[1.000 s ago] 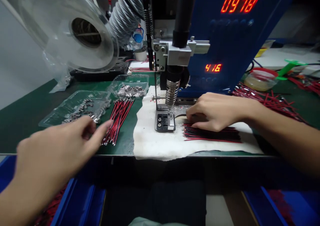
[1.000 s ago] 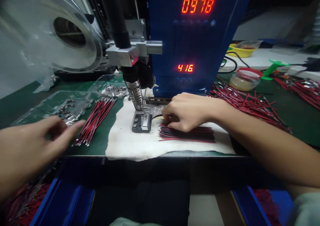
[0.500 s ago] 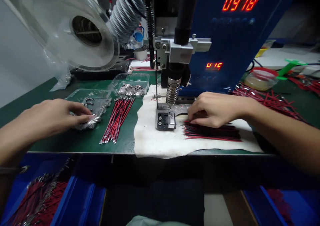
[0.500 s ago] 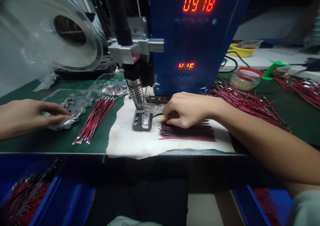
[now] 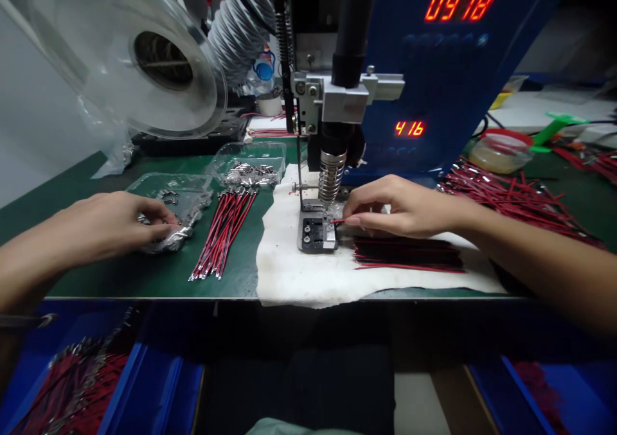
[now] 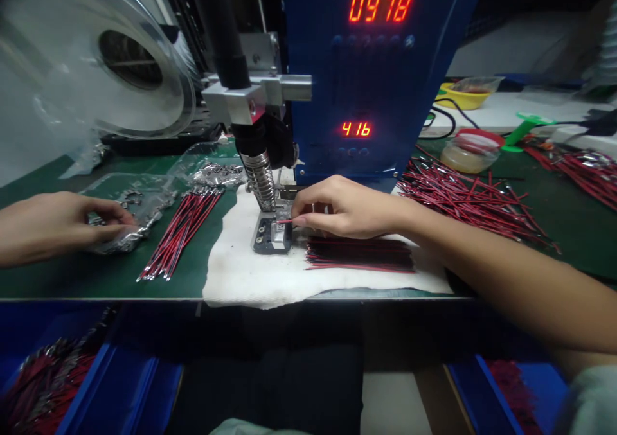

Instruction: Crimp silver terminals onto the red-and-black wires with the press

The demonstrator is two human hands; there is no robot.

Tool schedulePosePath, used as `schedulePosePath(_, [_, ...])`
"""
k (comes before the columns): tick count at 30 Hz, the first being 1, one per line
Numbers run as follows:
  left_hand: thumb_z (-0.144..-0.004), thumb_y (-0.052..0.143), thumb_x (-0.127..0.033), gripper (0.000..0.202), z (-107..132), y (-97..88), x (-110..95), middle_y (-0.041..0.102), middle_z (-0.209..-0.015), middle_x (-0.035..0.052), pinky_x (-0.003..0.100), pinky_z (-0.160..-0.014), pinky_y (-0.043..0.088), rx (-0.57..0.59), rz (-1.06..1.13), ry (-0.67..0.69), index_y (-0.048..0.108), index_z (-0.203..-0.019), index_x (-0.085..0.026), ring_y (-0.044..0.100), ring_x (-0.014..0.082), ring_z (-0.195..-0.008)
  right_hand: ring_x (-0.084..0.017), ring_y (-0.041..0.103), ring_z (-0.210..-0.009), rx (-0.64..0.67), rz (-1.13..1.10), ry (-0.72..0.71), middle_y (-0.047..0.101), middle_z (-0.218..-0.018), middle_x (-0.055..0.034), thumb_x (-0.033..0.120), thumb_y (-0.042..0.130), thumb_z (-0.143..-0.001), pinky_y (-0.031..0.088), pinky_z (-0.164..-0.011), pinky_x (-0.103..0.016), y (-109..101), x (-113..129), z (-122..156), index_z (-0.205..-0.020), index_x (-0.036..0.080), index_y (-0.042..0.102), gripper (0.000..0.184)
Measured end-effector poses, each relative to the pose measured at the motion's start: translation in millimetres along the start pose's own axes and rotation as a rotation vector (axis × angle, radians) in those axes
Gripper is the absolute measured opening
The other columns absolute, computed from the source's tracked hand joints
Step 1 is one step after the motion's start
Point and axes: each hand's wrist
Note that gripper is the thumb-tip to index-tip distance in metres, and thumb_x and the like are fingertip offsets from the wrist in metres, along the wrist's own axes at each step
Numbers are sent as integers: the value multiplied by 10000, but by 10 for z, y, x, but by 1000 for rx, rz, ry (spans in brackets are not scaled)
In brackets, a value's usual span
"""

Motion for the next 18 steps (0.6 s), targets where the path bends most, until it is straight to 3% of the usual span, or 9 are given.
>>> schedulePosePath(5, [-734, 700, -408, 246, -138, -24, 222, 660, -674, -24, 214, -616, 304, 11, -42, 127, 732, -883, -215, 555, 181, -656, -117, 572, -716, -85, 4, 53, 663, -852, -44, 310, 498, -922, 411, -675, -228, 95, 25, -36, -936, 122, 659, 248])
schedulePosePath(7, [-733, 687, -421, 289, -149, -23, 300, 639, -640, -45, 205, -601, 314, -98, -31, 139, 714, -939, -220, 529, 149, -587, -122, 569, -718, -108, 19, 82, 664, -851, -44, 319, 502, -918, 408, -677, -236, 122, 33, -39, -923, 128, 667, 252])
schedulePosePath(9, [-731, 680, -448, 321, -57, -8, 247, 594, -573, -68, 194, -571, 310, -267, 5, 147, 704, -962, -226, 469, 104, -497, -123, 568, -720, -136, 46, 104, 664, -848, -45, 332, 510, -913, 406, -676, -240, 143, 41, -39, -909, 134, 675, 258])
schedulePosePath(11, [-758, 652, -470, 323, 146, 34, 27, 564, -539, -73, 185, -555, 304, -449, 113, 205, 710, -949, -217, 416, 65, -456, -119, 567, -708, -187, 84, 114, 664, -830, -42, 344, 533, -903, 400, -662, -238, 166, 46, -39, -881, 137, 681, 255])
schedulePosePath(13, [-813, 605, -454, 322, 413, 110, -307, 624, -623, -38, 180, -580, 340, -507, 418, 338, 718, -914, -170, 453, 51, -507, -111, 563, -683, -246, 115, 107, 661, -793, -35, 345, 567, -886, 394, -641, -232, 192, 46, -36, -838, 137, 685, 243])
schedulePosePath(16, [-799, 659, -400, 219, 758, 282, -810, 693, -749, 5, 193, -559, 399, -446, 823, 474, 729, -855, -201, 573, 114, -616, -104, 562, -650, -312, 128, 66, 661, -756, -33, 320, 600, -871, 391, -613, -227, 229, 41, -27, -812, 137, 694, 213])
schedulePosePath(18, [-812, 659, -373, 181, 875, 412, -1053, 702, -808, 21, 194, -541, 415, -381, 1023, 452, 732, -885, -224, 587, 122, -639, -105, 568, -645, -322, 124, 32, 665, -758, -37, 298, 605, -871, 398, -610, -227, 244, 38, -18, -839, 142, 706, 189])
Point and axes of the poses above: each hand's wrist, its own z-axis away from the middle knuckle, its own y-axis out of the palm, x = y × z
